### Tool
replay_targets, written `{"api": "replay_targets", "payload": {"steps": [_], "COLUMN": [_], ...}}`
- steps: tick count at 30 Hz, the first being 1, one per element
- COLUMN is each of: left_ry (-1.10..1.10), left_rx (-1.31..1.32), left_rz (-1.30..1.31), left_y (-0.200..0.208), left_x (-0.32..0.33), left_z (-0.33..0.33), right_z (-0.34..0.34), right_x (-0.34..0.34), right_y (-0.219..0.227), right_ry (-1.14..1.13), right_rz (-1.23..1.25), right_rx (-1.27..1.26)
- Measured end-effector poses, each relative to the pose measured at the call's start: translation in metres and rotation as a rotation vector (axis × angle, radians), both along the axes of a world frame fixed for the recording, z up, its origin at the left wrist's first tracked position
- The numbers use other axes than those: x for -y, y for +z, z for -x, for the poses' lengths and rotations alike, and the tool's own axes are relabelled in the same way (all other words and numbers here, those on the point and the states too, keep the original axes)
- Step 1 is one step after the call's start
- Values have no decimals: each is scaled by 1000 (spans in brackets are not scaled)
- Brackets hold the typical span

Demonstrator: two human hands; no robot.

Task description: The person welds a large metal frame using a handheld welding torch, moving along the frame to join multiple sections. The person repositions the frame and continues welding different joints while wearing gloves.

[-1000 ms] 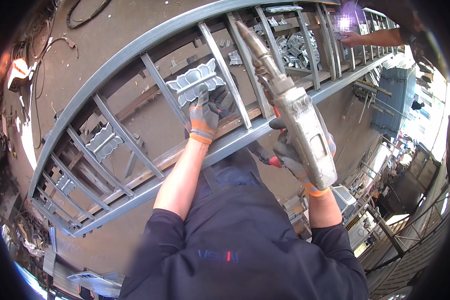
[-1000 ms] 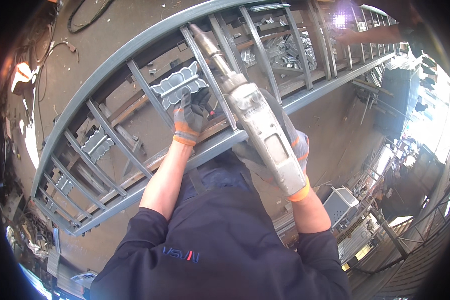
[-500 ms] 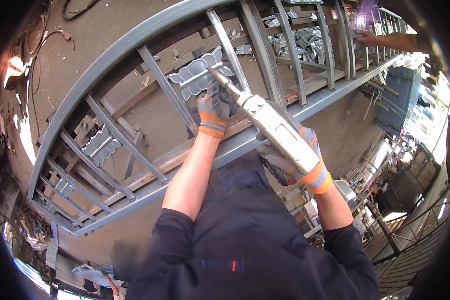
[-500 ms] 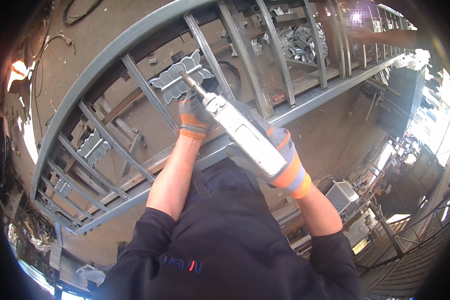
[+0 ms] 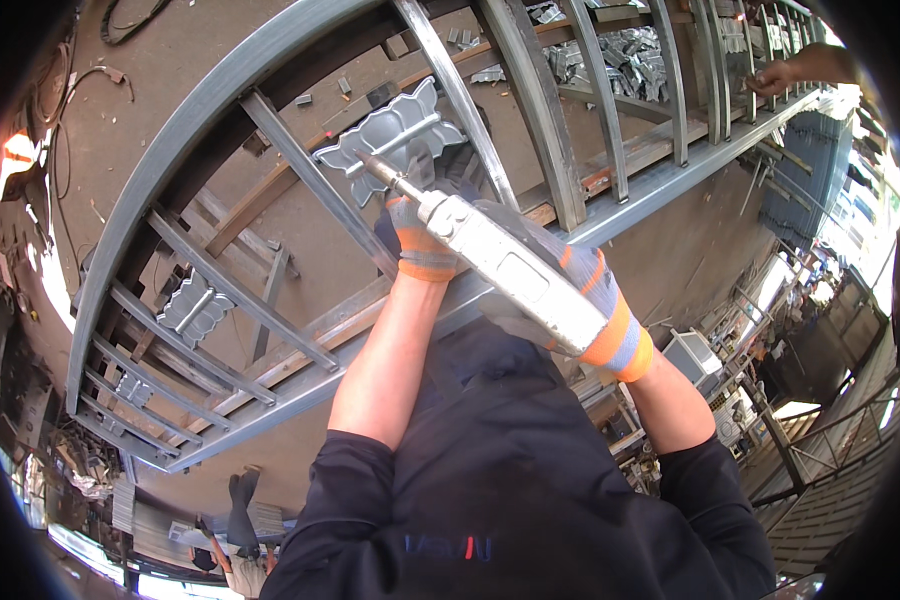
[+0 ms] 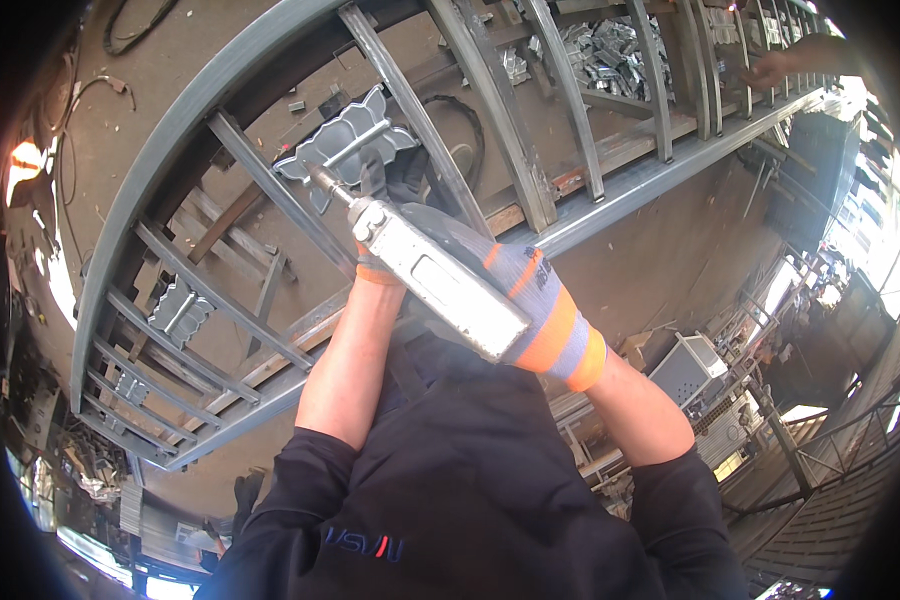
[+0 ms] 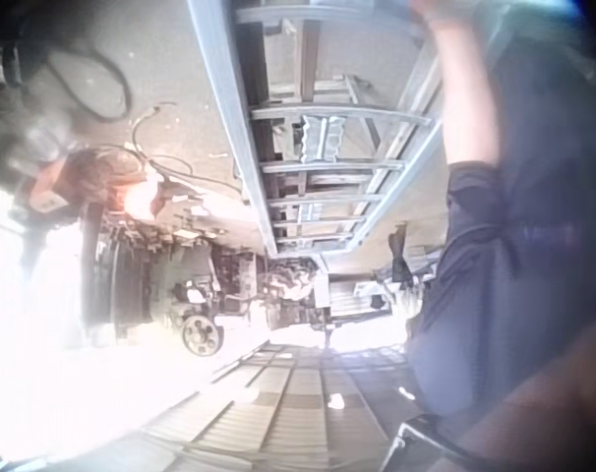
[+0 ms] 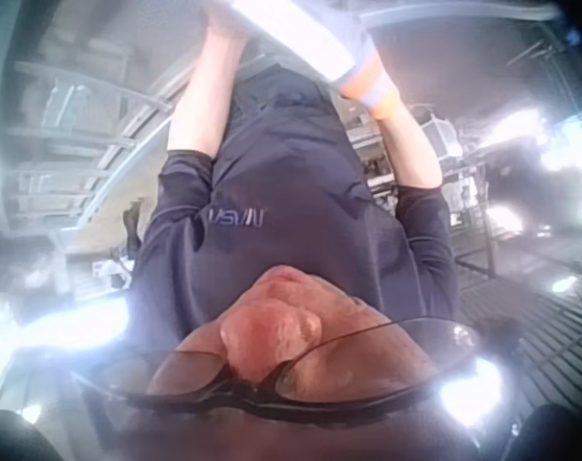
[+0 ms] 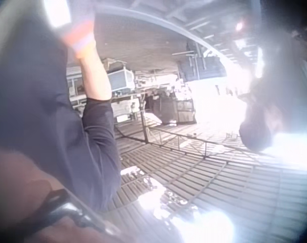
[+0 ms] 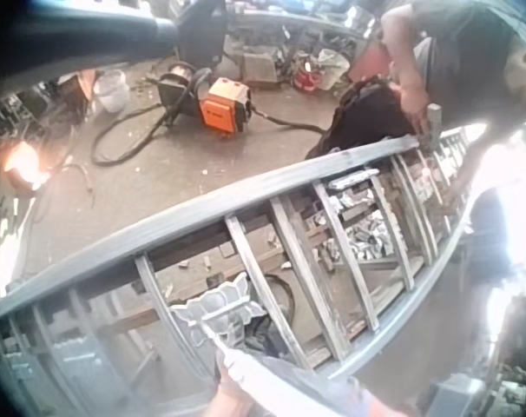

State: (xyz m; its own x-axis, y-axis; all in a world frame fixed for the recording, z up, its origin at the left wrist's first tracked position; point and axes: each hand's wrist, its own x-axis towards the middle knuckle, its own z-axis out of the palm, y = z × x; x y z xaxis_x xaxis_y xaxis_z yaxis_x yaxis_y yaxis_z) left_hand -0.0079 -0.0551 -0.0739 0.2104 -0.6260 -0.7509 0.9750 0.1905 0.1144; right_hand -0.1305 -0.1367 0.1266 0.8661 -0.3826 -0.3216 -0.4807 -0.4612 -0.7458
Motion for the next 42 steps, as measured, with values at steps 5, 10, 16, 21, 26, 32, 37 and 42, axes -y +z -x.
{"api": "replay_targets", "payload": {"steps": [5,10,16,21,26,32,37,42], "left_ry": [47,77,63,-33,-146,-8,-21,-4], "left_rx": [-34,-96,-15,16,120,-109,-213,-216], "left_rz": [33,-1,177,396,250,309,371,392], "left_y": [-15,-9,-33,-67,-71,-58,-54,-52], "left_x": [-15,-11,-30,-55,-62,-55,-50,-47], "left_z": [8,9,19,27,29,30,23,20], "right_z": [-16,-35,-44,-44,-43,-44,-41,-43], "right_x": [10,22,26,25,26,26,22,20], "right_y": [-6,-9,-16,-22,-24,-31,-31,-32], "right_ry": [-209,-173,-168,-174,-186,-161,-180,-155], "right_rz": [-363,-414,-459,-455,-501,-449,-476,-413], "right_rx": [103,181,118,152,144,166,185,172]}}
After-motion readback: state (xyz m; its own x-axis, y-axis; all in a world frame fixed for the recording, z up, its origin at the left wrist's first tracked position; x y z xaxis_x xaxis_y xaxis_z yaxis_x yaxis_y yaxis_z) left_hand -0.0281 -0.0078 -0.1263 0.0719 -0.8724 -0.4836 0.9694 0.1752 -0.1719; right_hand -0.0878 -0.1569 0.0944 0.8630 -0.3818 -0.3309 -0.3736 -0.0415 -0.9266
